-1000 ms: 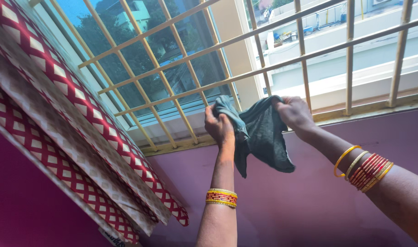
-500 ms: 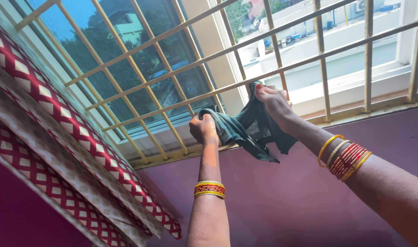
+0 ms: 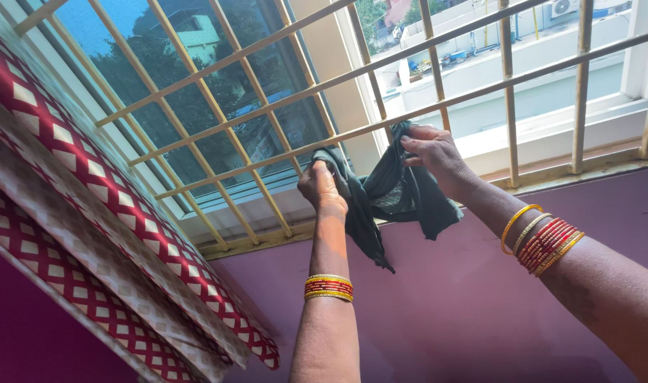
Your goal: The person wipes the metal grilles of a window using a cloth. They repeatedly rub the bars and frame, moving the cloth across different sections of the window.
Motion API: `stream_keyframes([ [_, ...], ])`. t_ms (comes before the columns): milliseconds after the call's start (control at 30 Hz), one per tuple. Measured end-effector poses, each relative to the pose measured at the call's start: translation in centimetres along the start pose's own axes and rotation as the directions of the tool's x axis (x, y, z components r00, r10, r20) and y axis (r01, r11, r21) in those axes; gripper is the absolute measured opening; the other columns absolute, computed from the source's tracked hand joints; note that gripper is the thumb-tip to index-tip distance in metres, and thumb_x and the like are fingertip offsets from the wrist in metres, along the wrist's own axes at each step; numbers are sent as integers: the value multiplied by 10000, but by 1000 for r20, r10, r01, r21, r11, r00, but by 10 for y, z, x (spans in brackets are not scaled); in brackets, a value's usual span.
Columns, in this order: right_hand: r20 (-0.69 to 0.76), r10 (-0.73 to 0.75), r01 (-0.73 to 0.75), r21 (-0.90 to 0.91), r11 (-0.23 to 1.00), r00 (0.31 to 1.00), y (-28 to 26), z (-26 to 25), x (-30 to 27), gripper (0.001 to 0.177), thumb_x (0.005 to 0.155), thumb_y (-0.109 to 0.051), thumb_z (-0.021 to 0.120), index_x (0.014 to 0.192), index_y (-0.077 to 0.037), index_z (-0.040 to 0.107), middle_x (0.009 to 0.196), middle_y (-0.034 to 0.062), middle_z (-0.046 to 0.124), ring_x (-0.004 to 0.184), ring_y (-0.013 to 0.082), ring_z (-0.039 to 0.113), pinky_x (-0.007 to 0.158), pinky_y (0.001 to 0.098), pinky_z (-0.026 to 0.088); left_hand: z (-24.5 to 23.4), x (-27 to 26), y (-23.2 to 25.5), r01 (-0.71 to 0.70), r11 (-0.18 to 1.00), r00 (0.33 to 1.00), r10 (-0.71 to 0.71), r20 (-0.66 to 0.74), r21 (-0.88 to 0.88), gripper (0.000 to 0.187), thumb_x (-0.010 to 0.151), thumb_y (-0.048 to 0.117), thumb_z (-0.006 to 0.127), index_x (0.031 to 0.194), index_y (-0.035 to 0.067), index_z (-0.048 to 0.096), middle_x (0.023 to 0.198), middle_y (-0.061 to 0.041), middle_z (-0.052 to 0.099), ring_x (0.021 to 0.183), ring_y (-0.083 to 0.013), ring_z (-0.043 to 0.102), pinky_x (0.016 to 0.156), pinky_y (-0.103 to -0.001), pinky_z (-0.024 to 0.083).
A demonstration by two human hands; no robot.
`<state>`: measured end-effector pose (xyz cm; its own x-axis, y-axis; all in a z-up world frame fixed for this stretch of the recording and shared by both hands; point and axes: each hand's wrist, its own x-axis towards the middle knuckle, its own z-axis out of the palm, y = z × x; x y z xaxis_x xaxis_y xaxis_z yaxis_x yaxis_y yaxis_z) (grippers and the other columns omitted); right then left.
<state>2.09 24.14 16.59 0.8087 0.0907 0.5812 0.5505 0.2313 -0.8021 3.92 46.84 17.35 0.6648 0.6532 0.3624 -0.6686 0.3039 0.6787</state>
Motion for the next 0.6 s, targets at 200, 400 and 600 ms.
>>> stream_keyframes([
  [200, -41, -14, 9, -104, 995, 999, 2, 15, 11, 326, 958, -166, 712, 1255, -30, 710, 1157, 56, 744, 901, 116, 690, 711, 311, 552, 16, -17, -18, -145, 933, 984, 100, 151, 328, 251, 912, 211, 604, 984, 24, 755, 812, -45, 681, 746, -147, 595, 736, -349, 508],
  [400, -45, -49, 45, -84, 995, 998, 14, 34, 27, 256, 1037, -222, 640, 1219, -52, 701, 1025, 2, 702, 904, 21, 602, 792, 231, 501, 21, 1, -52, -463, 562, 884, 347, 312, 686, 280, 947, 153, 515, 1214, 87, 567, 931, -117, 729, 911, -381, 708, 850, -467, 485],
  [600, -135, -89, 36, -358, 933, 987, 31, 40, 32, 240, 1066, -281, 560, 1115, -72, 669, 910, 19, 696, 855, 36, 586, 762, 252, 490, 21, 9, -80, -504, 494, 849, 433, 303, 708, 277, 876, 108, 468, 1131, 151, 568, 829, -32, 736, 822, -308, 729, 915, -507, 386],
])
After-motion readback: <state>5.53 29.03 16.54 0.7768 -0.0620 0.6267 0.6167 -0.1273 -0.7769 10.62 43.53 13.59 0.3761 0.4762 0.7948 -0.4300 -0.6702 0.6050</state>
